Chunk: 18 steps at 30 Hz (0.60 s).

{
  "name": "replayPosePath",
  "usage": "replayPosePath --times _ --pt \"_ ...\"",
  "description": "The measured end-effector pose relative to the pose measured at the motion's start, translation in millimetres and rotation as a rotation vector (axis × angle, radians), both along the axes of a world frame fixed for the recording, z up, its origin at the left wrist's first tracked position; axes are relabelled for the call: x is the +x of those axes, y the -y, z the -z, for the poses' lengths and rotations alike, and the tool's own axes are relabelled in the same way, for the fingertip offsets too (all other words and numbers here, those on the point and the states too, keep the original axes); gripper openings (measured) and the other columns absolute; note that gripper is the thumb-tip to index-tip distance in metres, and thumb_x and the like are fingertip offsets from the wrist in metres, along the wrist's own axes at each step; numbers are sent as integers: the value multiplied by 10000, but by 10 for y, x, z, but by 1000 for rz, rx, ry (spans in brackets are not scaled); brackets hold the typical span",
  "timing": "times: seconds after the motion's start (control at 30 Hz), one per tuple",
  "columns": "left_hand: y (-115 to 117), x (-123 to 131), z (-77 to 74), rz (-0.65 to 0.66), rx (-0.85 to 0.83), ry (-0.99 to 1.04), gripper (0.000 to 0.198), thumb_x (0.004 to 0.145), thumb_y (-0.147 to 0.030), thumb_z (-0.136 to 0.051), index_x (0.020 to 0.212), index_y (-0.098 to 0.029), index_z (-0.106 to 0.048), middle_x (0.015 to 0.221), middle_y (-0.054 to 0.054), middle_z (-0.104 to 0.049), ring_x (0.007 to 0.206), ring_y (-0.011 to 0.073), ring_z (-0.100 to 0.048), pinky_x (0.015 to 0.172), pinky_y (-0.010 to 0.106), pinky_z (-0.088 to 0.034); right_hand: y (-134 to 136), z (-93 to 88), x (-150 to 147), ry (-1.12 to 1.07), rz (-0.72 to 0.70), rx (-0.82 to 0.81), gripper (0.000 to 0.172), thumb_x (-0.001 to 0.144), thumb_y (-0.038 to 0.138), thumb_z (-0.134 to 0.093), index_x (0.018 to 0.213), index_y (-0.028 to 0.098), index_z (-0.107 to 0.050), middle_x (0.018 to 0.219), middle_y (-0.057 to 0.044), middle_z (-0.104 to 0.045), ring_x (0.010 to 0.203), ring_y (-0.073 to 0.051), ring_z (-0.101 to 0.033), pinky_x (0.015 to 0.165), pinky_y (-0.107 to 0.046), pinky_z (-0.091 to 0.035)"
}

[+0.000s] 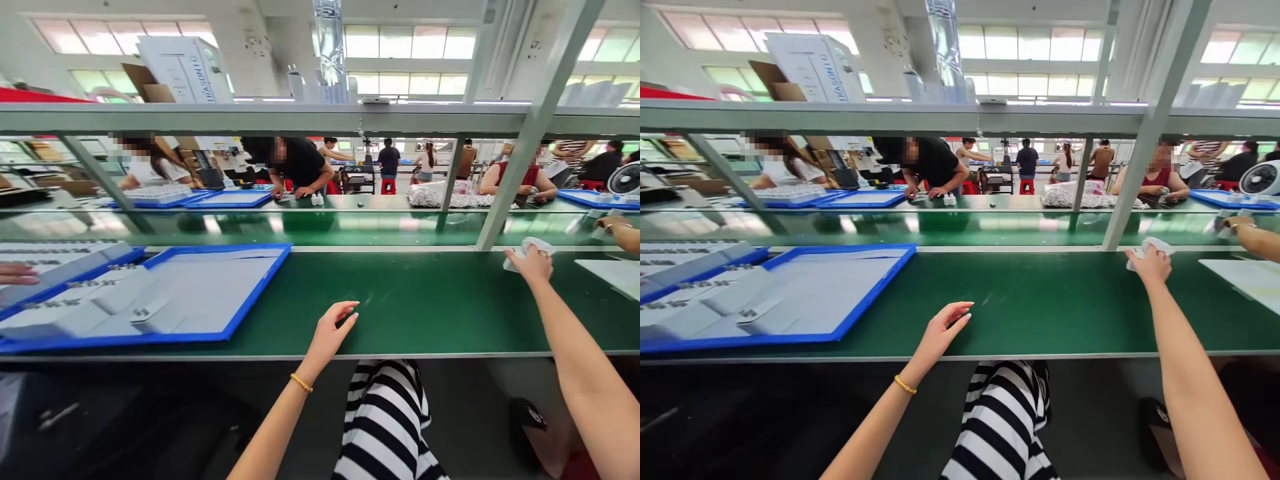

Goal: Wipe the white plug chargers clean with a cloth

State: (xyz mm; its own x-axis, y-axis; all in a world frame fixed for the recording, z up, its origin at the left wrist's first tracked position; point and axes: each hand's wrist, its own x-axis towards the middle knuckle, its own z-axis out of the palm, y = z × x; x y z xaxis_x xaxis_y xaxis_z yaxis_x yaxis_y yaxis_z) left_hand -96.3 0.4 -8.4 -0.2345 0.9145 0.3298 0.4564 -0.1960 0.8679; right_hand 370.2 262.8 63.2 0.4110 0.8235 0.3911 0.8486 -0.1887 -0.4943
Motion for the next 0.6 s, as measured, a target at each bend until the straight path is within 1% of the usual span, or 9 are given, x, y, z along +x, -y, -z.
replayPosePath --times 0.07,0.13,0.2,0.27,0.33,0.37,0.47,0.53,0.6 --pt "9 3 -2 -11 -12 32 282 820 -374 -604 1051 -248 -705 1078 71 -718 995 208 -690 953 376 -548 -109 55 121 -22 -47 -66 709 801 550 -662 1316 72 -568 1301 -381 -498 1164 -440 -497 787 -489 -318" --pt "21 7 -7 -15 -25 58 285 828 -380 -600 1055 -243 -702 1080 73 -718 994 205 -691 953 375 -548 -185 104 203 -44 -100 -100 648 790 511 -686 1255 68 -611 1255 -387 -526 1134 -432 -521 756 -474 -315" --pt "30 13 -12 -15 -29 77 283 828 -383 -603 1051 -240 -702 1075 73 -719 992 205 -690 952 375 -549 -228 134 254 -42 -137 -96 523 786 444 -702 1143 63 -656 1197 -370 -562 1114 -408 -542 737 -445 -321" --pt "34 19 -13 -15 -28 87 277 828 -382 -608 1046 -240 -704 1067 71 -721 989 204 -691 951 376 -551 -250 144 277 -19 -160 -79 362 797 384 -698 1009 91 -675 1151 -340 -592 1099 -386 -561 732 -425 -326" --pt "34 24 -9 -15 -30 91 271 833 -379 -606 1044 -240 -705 1060 70 -724 983 204 -693 947 375 -553 -264 140 261 8 -185 -74 238 794 348 -705 883 132 -660 1101 -311 -619 1065 -378 -580 732 -422 -329" --pt "33 26 -7 -16 -30 90 269 837 -378 -603 1043 -239 -705 1056 70 -725 981 204 -694 945 374 -553 -269 137 232 17 -205 -75 206 791 341 -708 834 150 -644 1072 -295 -632 1039 -372 -589 730 -420 -332" --pt "29 31 0 -16 -25 88 271 844 -380 -595 1046 -236 -704 1054 70 -726 984 206 -694 943 371 -551 -264 144 32 34 -303 -80 221 769 364 -721 752 179 -601 966 -228 -662 921 -334 -604 720 -403 -359" --pt "27 36 -3 -10 -21 96 273 844 -383 -596 1047 -233 -703 1056 71 -725 987 206 -692 946 372 -547 -217 164 -208 41 -404 -73 287 760 446 -711 752 184 -596 890 -166 -671 835 -289 -599 714 -379 -387" --pt "28 44 -11 0 -22 109 271 841 -374 -600 1045 -229 -704 1056 73 -723 987 206 -689 953 376 -541 -114 186 -522 38 -541 -63 376 754 555 -678 795 187 -612 846 -111 -676 786 -247 -597 721 -353 -417"
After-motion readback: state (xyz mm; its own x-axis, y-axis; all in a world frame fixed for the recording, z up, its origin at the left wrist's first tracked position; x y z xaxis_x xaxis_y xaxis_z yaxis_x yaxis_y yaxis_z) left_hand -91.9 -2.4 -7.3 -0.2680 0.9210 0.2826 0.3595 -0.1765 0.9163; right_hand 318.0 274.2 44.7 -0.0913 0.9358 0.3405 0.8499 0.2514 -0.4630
